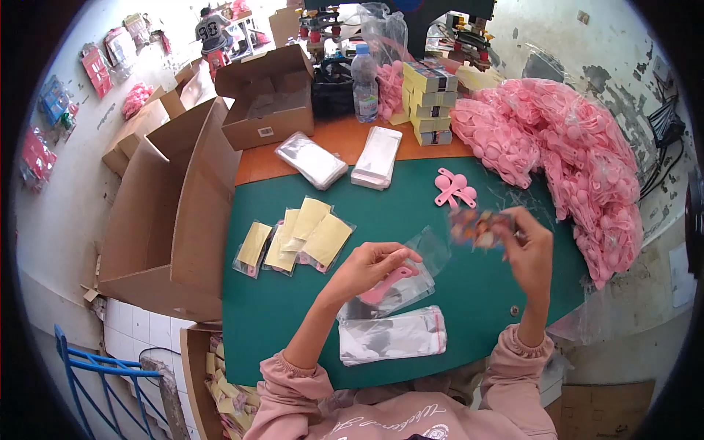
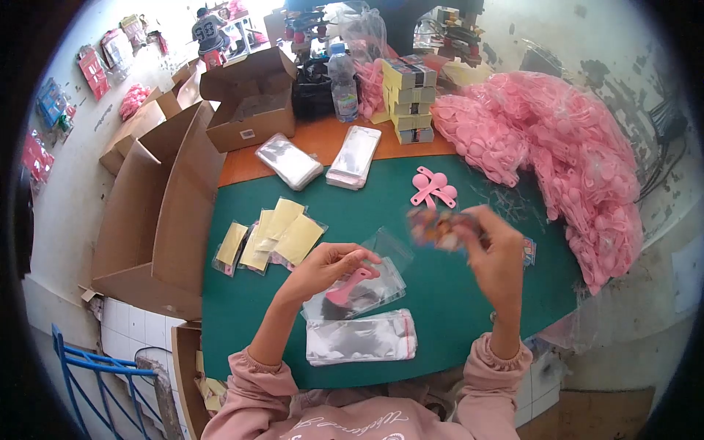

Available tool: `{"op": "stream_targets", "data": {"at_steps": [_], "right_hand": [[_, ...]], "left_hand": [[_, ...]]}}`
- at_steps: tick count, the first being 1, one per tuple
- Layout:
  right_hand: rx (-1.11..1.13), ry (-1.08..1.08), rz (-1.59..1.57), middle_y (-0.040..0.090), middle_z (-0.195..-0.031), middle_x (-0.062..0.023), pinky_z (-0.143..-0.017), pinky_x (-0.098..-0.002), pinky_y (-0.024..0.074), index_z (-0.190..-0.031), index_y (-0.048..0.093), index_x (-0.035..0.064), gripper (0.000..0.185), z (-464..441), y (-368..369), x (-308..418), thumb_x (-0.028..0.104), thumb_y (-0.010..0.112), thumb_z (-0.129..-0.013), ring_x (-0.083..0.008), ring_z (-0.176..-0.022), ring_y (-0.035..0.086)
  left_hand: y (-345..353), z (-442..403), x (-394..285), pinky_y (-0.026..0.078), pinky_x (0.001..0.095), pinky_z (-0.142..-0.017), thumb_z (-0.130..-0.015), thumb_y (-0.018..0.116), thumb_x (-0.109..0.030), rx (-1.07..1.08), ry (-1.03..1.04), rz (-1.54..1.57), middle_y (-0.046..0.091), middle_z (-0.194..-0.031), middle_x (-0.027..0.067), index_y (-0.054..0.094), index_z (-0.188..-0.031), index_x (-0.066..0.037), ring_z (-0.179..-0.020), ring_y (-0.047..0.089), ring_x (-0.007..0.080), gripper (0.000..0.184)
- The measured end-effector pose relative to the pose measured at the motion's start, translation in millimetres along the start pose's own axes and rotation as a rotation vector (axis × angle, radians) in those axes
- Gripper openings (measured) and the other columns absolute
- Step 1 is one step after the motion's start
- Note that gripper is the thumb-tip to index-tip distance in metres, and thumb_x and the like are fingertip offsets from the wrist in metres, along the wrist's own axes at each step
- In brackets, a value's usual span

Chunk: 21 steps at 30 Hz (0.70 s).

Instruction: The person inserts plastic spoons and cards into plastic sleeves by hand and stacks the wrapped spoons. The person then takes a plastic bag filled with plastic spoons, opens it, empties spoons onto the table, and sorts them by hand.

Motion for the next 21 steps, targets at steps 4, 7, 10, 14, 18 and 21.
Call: {"op": "stream_targets", "data": {"at_steps": [4, 7, 10, 14, 18, 21], "right_hand": [[-0.165, 0.084, 0.039, 0.059, -0.068, -0.0038, -0.048, -0.0231, 0.0408, -0.086, 0.059, -0.0011, 0.01, 1, -7, -9, 0.004, 0.061, -0.078, -0.0057, -0.057, 0.051], [-0.016, 0.125, -0.234, 0.059, -0.068, -0.0039, -0.046, -0.022, 0.0403, -0.086, 0.059, -0.0007, 0.009, 6, 10, -14, 0.005, 0.061, -0.079, -0.0056, -0.056, 0.05], [0.11, 0.108, -0.187, 0.057, -0.067, -0.0045, -0.045, -0.0215, 0.0407, -0.086, 0.058, -0.001, 0.01, 7, 17, -14, 0.006, 0.061, -0.08, -0.0061, -0.055, 0.049], [0.223, -0.074, 0.033, 0.056, -0.066, -0.008, -0.047, -0.0229, 0.0418, -0.085, 0.057, -0.0024, 0.012, 6, 24, -5, 0.006, 0.062, -0.078, -0.0094, -0.054, 0.051], [0.378, 0.094, -0.012, 0.056, -0.066, -0.01, -0.05, -0.0267, 0.0422, -0.084, 0.056, -0.002, 0.015, 6, 39, -4, 0.007, 0.063, -0.076, -0.0136, -0.054, 0.051], [0.56, -0.13, 0.173, 0.057, -0.069, -0.0136, -0.057, -0.0339, 0.0449, -0.083, 0.056, 0.0013, 0.018, 9, 68, -5, 0.012, 0.066, -0.071, -0.0269, -0.061, 0.057]], "left_hand": [[2, 0, -4, 0.041, 0.0167, -0.056, -0.093, 0.045, -0.026, 0.007, -0.036, -0.024, 0.067, -0.08, 0.0028, 0.064, -0.098, -0.005, -0.065, 0.052, 0.0016, 0.029], [3, 0, -5, 0.042, 0.0175, -0.057, -0.093, 0.045, -0.026, -0.009, -0.017, -0.008, 0.067, -0.079, 0.0028, 0.065, -0.097, -0.005, -0.065, 0.052, 0.002, 0.029], [2, 0, -6, 0.044, 0.0197, -0.058, -0.092, 0.047, -0.026, -0.019, -0.031, -0.009, 0.066, -0.078, 0.0038, 0.065, -0.096, -0.003, -0.064, 0.053, 0.0036, 0.03], [3, -3, 1, 0.044, 0.0224, -0.057, -0.091, 0.049, -0.027, -0.036, 0.009, -0.175, 0.066, -0.075, 0.0067, 0.064, -0.095, -0.001, -0.063, 0.053, 0.0061, 0.03], [11, 0, -7, 0.042, 0.0232, -0.054, -0.089, 0.052, -0.026, 0.026, 0.014, -0.329, 0.064, -0.072, 0.0073, 0.063, -0.099, -0.003, -0.058, 0.047, 0.0074, 0.028], [20, 0, -11, 0.043, 0.0266, -0.056, -0.088, 0.053, -0.026, 0.061, 0.061, -0.379, 0.065, -0.076, 0.0107, 0.06, -0.106, -0.005, -0.062, 0.053, 0.0148, 0.029]]}}
Point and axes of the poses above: each hand's wrist, its own z-axis away from the middle knuckle, its own y-axis out of the palm, x = y × z, the point moved 5 cm from there along -z, towards the middle knuckle
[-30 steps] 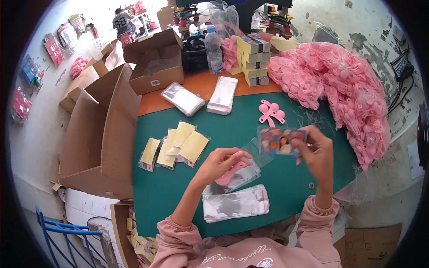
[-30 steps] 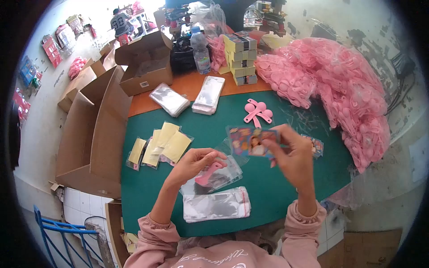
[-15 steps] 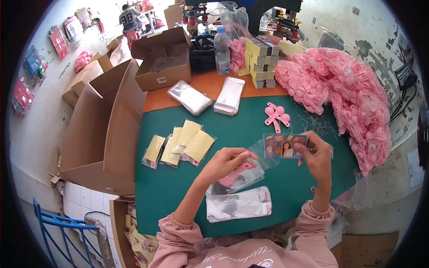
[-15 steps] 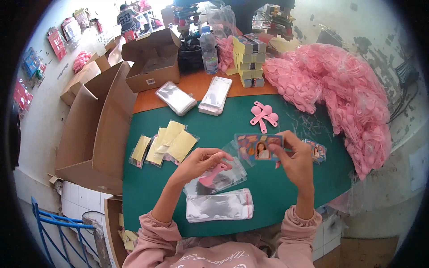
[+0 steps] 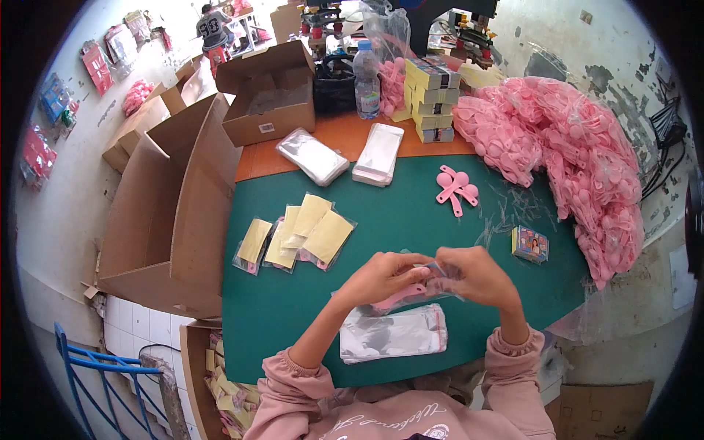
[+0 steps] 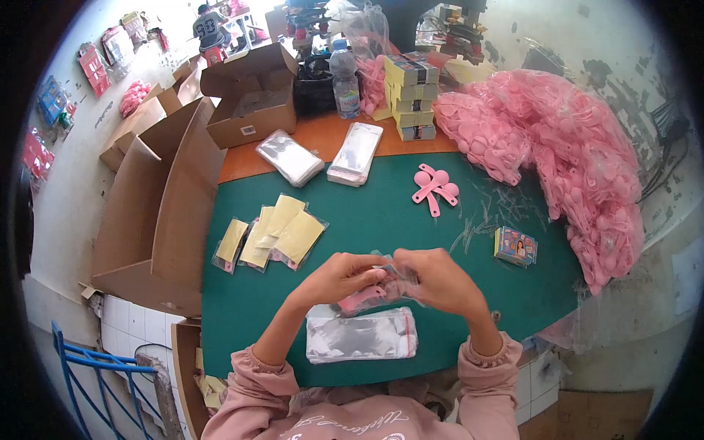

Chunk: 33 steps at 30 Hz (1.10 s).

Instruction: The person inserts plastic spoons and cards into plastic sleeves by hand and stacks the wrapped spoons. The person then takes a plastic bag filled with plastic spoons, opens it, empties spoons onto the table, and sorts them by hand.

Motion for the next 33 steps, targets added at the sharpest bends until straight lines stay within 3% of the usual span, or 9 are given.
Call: {"op": "stream_targets", "data": {"at_steps": [3, 11, 15, 19, 23, 25, 27, 29, 33], "right_hand": [[-0.15, -0.141, 0.012, 0.058, -0.07, -0.0143, -0.059, -0.0345, 0.0447, -0.081, 0.056, 0.0017, 0.017, -7, 13, 1, 0.011, 0.066, -0.071, -0.0322, -0.063, 0.055], [-0.057, 0.165, -0.435, 0.052, -0.065, -0.0033, -0.055, -0.027, 0.0408, -0.078, 0.058, 0.0011, 0.015, -5, 16, -48, 0.011, 0.068, -0.071, -0.01, -0.061, 0.049], [-0.133, 0.299, -0.766, 0.051, -0.063, 0.0, -0.049, -0.0238, 0.0357, -0.072, 0.056, -0.0001, 0.018, -5, 25, -46, 0.011, 0.069, -0.073, -0.0057, -0.06, 0.045], [-0.023, 0.249, -0.494, 0.051, -0.061, 0.0001, -0.048, -0.0226, 0.0349, -0.074, 0.056, 0.0002, 0.016, -2, 18, -44, 0.009, 0.07, -0.074, -0.0052, -0.06, 0.046], [-0.252, 0.265, -0.483, 0.053, -0.06, -0.002, -0.049, -0.0222, 0.0375, -0.08, 0.058, -0.0016, 0.015, -2, 18, -57, 0.005, 0.069, -0.073, -0.0078, -0.058, 0.049], [-0.353, 0.267, -0.435, 0.055, -0.061, -0.0038, -0.05, -0.0223, 0.0396, -0.081, 0.059, -0.0019, 0.014, -4, 21, -52, 0.004, 0.069, -0.072, -0.01, -0.056, 0.052], [-0.614, 0.031, -0.107, 0.061, -0.076, -0.009, -0.06, -0.0287, 0.0465, -0.087, 0.06, -0.0003, 0.016, -9, 18, -20, 0.007, 0.067, -0.074, -0.0187, -0.067, 0.06], [-0.417, -0.101, -0.087, 0.061, -0.086, -0.0105, -0.068, -0.0323, 0.0464, -0.091, 0.06, 0.0011, 0.02, -10, 29, 0, 0.01, 0.066, -0.074, -0.0231, -0.077, 0.059], [-0.067, -0.12, 0.04, 0.057, -0.102, -0.0136, -0.082, -0.0388, 0.0428, -0.1, 0.058, 0.0053, 0.029, -2, 56, 8, 0.012, 0.066, -0.073, -0.0301, -0.096, 0.054]], "left_hand": [[1, 1, 1, 0.047, 0.0336, -0.065, -0.087, 0.054, -0.026, 0.034, -0.025, -0.025, 0.065, -0.086, 0.0186, 0.049, -0.122, -0.007, -0.076, 0.064, 0.0289, 0.04], [-17, 31, 49, 0.049, 0.0282, -0.073, -0.085, 0.059, -0.02, 0.106, 0.081, 0.245, 0.064, -0.094, 0.0123, 0.034, -0.131, -0.009, -0.084, 0.062, 0.0155, 0.053], [-26, 47, 71, 0.05, 0.0241, -0.071, -0.087, 0.055, -0.014, -0.024, -0.151, 0.536, 0.063, -0.098, 0.0098, 0.04, -0.125, -0.005, -0.087, 0.06, 0.0124, 0.042], [-25, 47, 62, 0.05, 0.0237, -0.068, -0.089, 0.053, -0.014, -0.001, -0.181, 0.545, 0.063, -0.097, 0.0091, 0.043, -0.123, -0.003, -0.083, 0.061, 0.0127, 0.037], [-9, 46, 70, 0.05, 0.024, -0.068, -0.09, 0.051, -0.015, -0.043, -0.144, 0.527, 0.061, -0.1, 0.0112, 0.039, -0.125, -0.003, -0.084, 0.061, 0.0137, 0.039], [-8, 50, 77, 0.05, 0.0242, -0.071, -0.091, 0.049, -0.016, -0.34, -0.107, 0.484, 0.059, -0.104, 0.0145, 0.03, -0.13, -0.004, -0.091, 0.06, 0.0149, 0.045], [9, 53, 73, 0.05, 0.0284, -0.078, -0.094, 0.043, -0.021, -0.21, -0.193, 0.711, 0.054, -0.112, 0.0198, 0.012, -0.136, -0.008, -0.1, 0.057, 0.0201, 0.054], [22, 57, 58, 0.048, 0.034, -0.084, -0.096, 0.036, -0.026, -0.132, -0.236, 1.109, 0.05, -0.117, 0.0239, -0.001, -0.138, -0.014, -0.105, 0.055, 0.0265, 0.057], [18, 65, 68, 0.048, 0.0369, -0.085, -0.097, 0.031, -0.025, -0.156, -0.296, 0.976, 0.049, -0.117, 0.0248, -0.003, -0.137, -0.014, -0.105, 0.055, 0.0288, 0.054]]}}
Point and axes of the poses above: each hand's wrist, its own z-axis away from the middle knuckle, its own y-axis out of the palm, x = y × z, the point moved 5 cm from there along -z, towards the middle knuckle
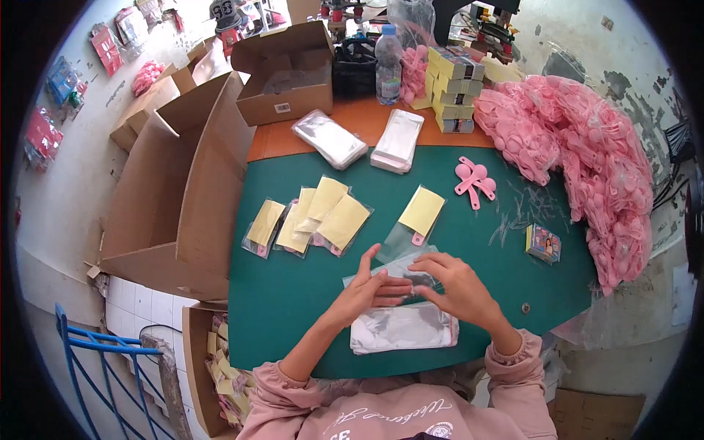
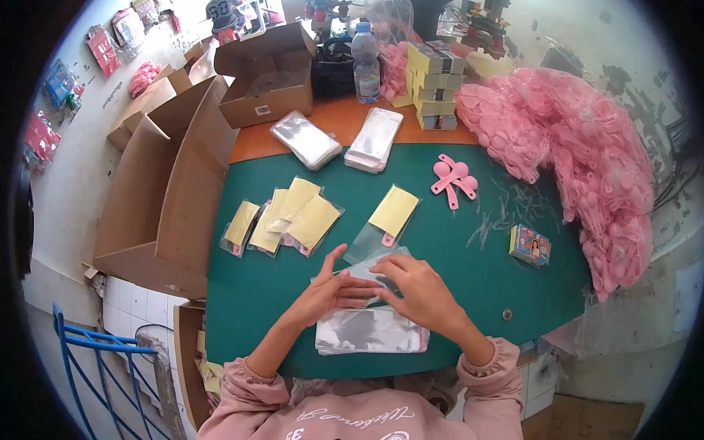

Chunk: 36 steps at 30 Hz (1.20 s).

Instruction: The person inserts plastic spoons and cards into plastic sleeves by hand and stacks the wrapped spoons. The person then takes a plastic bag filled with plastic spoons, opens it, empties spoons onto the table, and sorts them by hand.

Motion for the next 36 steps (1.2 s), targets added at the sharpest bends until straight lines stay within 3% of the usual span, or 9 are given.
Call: {"op": "stream_targets", "data": {"at_steps": [7, 11, 16, 19, 22, 24, 31, 34, 36], "right_hand": [[-0.086, 0.048, 0.199, 0.055, -0.093, -0.0117, -0.079, -0.0385, 0.0412, -0.092, 0.058, 0.0056, 0.023, -25, 34, -21, 0.016, 0.065, -0.074, -0.0286, -0.091, 0.052], [-0.075, 0.021, 0.18, 0.055, -0.086, -0.0097, -0.075, -0.0371, 0.0407, -0.084, 0.057, 0.0049, 0.015, -40, 61, -44, 0.013, 0.064, -0.073, -0.0275, -0.084, 0.053], [-0.157, 0.011, 0.098, 0.054, -0.083, -0.0076, -0.072, -0.0359, 0.0401, -0.079, 0.057, 0.0049, 0.009, -30, 30, -22, 0.01, 0.061, -0.074, -0.0258, -0.08, 0.053], [-0.124, -0.093, 0.128, 0.054, -0.082, -0.0073, -0.072, -0.0363, 0.0393, -0.081, 0.057, 0.0058, 0.008, -14, 25, -7, 0.011, 0.061, -0.075, -0.0249, -0.081, 0.054], [-0.027, -0.11, 0.131, 0.054, -0.082, -0.0071, -0.073, -0.0368, 0.0384, -0.082, 0.057, 0.0065, 0.01, -4, 28, 2, 0.013, 0.062, -0.076, -0.0245, -0.08, 0.054], [0.058, 0.075, -0.049, 0.054, -0.082, -0.0074, -0.074, -0.0374, 0.0377, -0.084, 0.057, 0.0065, 0.014, -3, 29, -5, 0.015, 0.064, -0.076, -0.0242, -0.081, 0.054], [-0.021, 0.101, -0.065, 0.052, -0.082, -0.0097, -0.074, -0.0379, 0.0375, -0.083, 0.056, 0.0046, 0.016, -6, 35, -5, 0.016, 0.064, -0.075, -0.0259, -0.082, 0.053], [-0.037, 0.033, -0.03, 0.051, -0.081, -0.0097, -0.073, -0.0374, 0.0376, -0.081, 0.055, 0.0043, 0.016, -8, 34, 1, 0.014, 0.064, -0.073, -0.0263, -0.081, 0.052], [-0.061, -0.102, 0.184, 0.051, -0.081, -0.0098, -0.072, -0.0367, 0.038, -0.078, 0.054, 0.0042, 0.014, -8, 36, 9, 0.013, 0.063, -0.072, -0.0254, -0.08, 0.051]], "left_hand": [[-27, -8, -9, 0.052, 0.0283, -0.069, -0.096, 0.031, -0.014, -0.312, 0.127, -0.398, 0.056, -0.1, 0.0177, 0.019, -0.126, -0.006, -0.087, 0.06, 0.0194, 0.034], [-31, -2, -14, 0.053, 0.0291, -0.071, -0.096, 0.031, -0.015, -0.35, 0.131, -0.433, 0.056, -0.1, 0.0183, 0.02, -0.125, -0.006, -0.088, 0.06, 0.0204, 0.033], [-23, -7, -9, 0.053, 0.0321, -0.075, -0.096, 0.033, -0.017, -0.229, 0.017, -0.091, 0.056, -0.101, 0.0203, 0.024, -0.124, -0.006, -0.097, 0.059, 0.0247, 0.032], [-7, -4, -13, 0.053, 0.031, -0.074, -0.094, 0.038, -0.013, -0.113, -0.08, -0.012, 0.058, -0.099, 0.0194, 0.021, -0.126, -0.007, -0.091, 0.061, 0.0227, 0.037], [-11, -8, 3, 0.053, 0.0335, -0.078, -0.094, 0.041, -0.013, -0.025, -0.027, -0.182, 0.057, -0.104, 0.0191, 0.021, -0.13, -0.01, -0.097, 0.059, 0.0232, 0.042], [-11, -8, 6, 0.052, 0.0328, -0.079, -0.093, 0.041, -0.011, 0.006, -0.03, -0.196, 0.057, -0.104, 0.0179, 0.02, -0.132, -0.01, -0.096, 0.059, 0.0223, 0.045], [2, -4, 2, 0.046, 0.0333, -0.089, -0.095, 0.037, -0.015, 0.094, 0.025, -0.168, 0.055, -0.107, 0.0158, 0.011, -0.14, -0.016, -0.098, 0.058, 0.021, 0.052], [2, -2, 2, 0.046, 0.0352, -0.09, -0.096, 0.033, -0.017, 0.064, -0.005, -0.05, 0.054, -0.108, 0.016, 0.009, -0.141, -0.018, -0.1, 0.057, 0.0212, 0.051], [-1, -4, 4, 0.046, 0.0353, -0.09, -0.095, 0.032, -0.016, 0.067, -0.027, 0.012, 0.054, -0.107, 0.0152, 0.009, -0.141, -0.018, -0.099, 0.057, 0.0209, 0.051]]}}
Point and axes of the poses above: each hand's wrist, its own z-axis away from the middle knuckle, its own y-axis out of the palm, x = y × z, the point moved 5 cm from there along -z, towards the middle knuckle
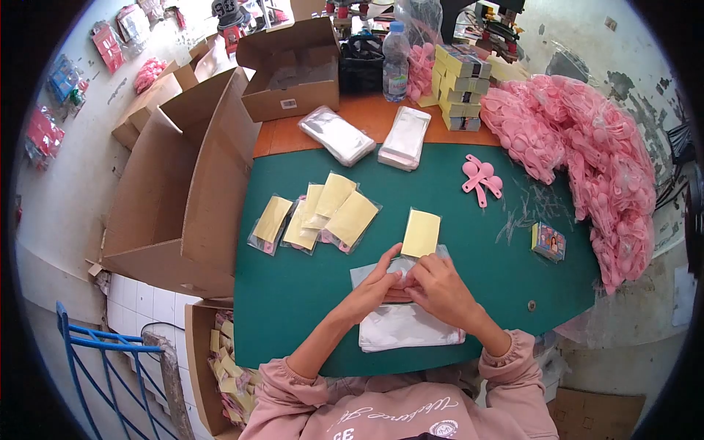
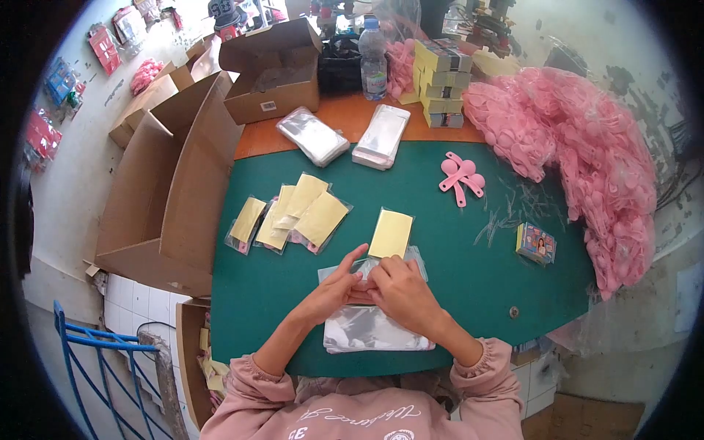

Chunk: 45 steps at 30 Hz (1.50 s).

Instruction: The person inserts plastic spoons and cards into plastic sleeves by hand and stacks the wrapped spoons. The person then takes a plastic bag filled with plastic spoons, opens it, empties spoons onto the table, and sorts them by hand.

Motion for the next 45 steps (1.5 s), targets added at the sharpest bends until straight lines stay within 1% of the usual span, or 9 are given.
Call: {"op": "stream_targets", "data": {"at_steps": [7, 12, 16, 17, 19, 20, 22, 26, 45], "right_hand": [[-0.013, -0.234, 0.273, 0.051, -0.077, -0.0081, -0.071, -0.036, 0.038, -0.078, 0.053, 0.004, 0.013, 4, 6, 8, 0.015, 0.058, -0.073, -0.0229, -0.077, 0.052], [0.388, -0.021, -0.626, 0.05, -0.075, -0.0063, -0.071, -0.0295, 0.0417, -0.079, 0.052, 0.0035, 0.013, 10, -39, -16, 0.01, 0.063, -0.075, -0.016, -0.077, 0.053], [0.134, 0.171, -0.95, 0.054, -0.079, -0.0019, -0.065, -0.023, 0.0437, -0.078, 0.054, 0.0033, 0.009, 23, -128, -131, 0.004, 0.063, -0.076, -0.0098, -0.072, 0.052], [-0.085, 0.351, -0.775, 0.056, -0.075, -0.0042, -0.064, -0.0244, 0.0451, -0.076, 0.054, 0.0022, 0.008, 25, -148, -174, 0.003, 0.061, -0.074, -0.0165, -0.07, 0.055], [-0.173, 0.834, 0.886, 0.057, -0.071, -0.0071, -0.065, -0.0278, 0.0466, -0.081, 0.053, 0.0015, 0.013, 72, -175, -282, 0.003, 0.061, -0.072, -0.0251, -0.065, 0.056], [-0.177, 0.823, 0.888, 0.057, -0.071, -0.0071, -0.065, -0.0278, 0.0466, -0.081, 0.053, 0.0015, 0.013, 68, -178, -269, 0.003, 0.061, -0.072, -0.0251, -0.065, 0.056], [-0.18, 0.917, 0.577, 0.055, -0.079, -0.0131, -0.068, -0.0312, 0.0475, -0.094, 0.052, 0.0018, 0.029, 76, -176, -231, 0.003, 0.063, -0.067, -0.0304, -0.07, 0.054], [0.05, 0.248, -0.347, 0.044, -0.101, -0.0117, -0.07, -0.0322, 0.047, -0.105, 0.048, 0.0036, 0.052, 18, -72, -71, 0.014, 0.075, -0.062, -0.0256, -0.083, 0.052], [-0.087, 0.34, -0.933, 0.042, -0.101, -0.0059, -0.075, -0.0238, 0.0506, -0.083, 0.058, -0.0014, 0.011, 27, -1, -73, 0.002, 0.066, -0.075, -0.0104, -0.085, 0.051]], "left_hand": [[6, 0, -6, 0.049, 0.0312, -0.084, -0.094, 0.032, -0.008, 0.006, 0.007, -0.195, 0.057, -0.097, 0.0088, 0.027, -0.136, -0.013, -0.091, 0.059, 0.0167, 0.043], [10, 4, -15, 0.05, 0.0285, -0.083, -0.093, 0.031, -0.005, -0.052, 0.024, -0.151, 0.058, -0.106, 0.0107, 0.037, -0.129, -0.011, -0.098, 0.058, 0.0168, 0.037], [15, 5, -14, 0.045, 0.0294, -0.09, -0.094, 0.03, -0.007, 0.014, -0.004, -0.122, 0.055, -0.116, 0.0123, 0.043, -0.125, -0.006, -0.108, 0.054, 0.0192, 0.034], [16, 4, -12, 0.045, 0.0294, -0.09, -0.094, 0.03, -0.007, 0.017, -0.004, -0.12, 0.055, -0.116, 0.0123, 0.043, -0.125, -0.006, -0.108, 0.054, 0.0192, 0.034], [20, 3, -10, 0.044, 0.0304, -0.092, -0.094, 0.029, -0.005, 0.045, -0.012, -0.084, 0.051, -0.121, 0.0159, 0.045, -0.119, 0.001, -0.11, 0.052, 0.0228, 0.03], [18, 2, -10, 0.044, 0.0304, -0.092, -0.094, 0.029, -0.005, 0.041, -0.002, -0.082, 0.051, -0.121, 0.0159, 0.045, -0.119, 0.001, -0.11, 0.052, 0.0228, 0.03], [15, -1, -7, 0.039, 0.0294, -0.097, -0.094, 0.026, -0.007, 0.09, -0.014, -0.025, 0.051, -0.121, 0.0126, 0.044, -0.121, 0.001, -0.114, 0.049, 0.0198, 0.034], [22, -7, -12, 0.038, 0.0287, -0.097, -0.095, 0.026, -0.007, 0.068, 0.027, 0.036, 0.05, -0.121, 0.0111, 0.044, -0.121, 0.003, -0.114, 0.05, 0.0193, 0.034], [14, -3, -33, 0.053, 0.0235, -0.062, -0.08, 0.061, -0.003, -0.205, 0.272, -0.937, 0.054, -0.088, 0.0064, 0.051, -0.093, 0.0, -0.078, 0.062, 0.0145, 0.016]]}}
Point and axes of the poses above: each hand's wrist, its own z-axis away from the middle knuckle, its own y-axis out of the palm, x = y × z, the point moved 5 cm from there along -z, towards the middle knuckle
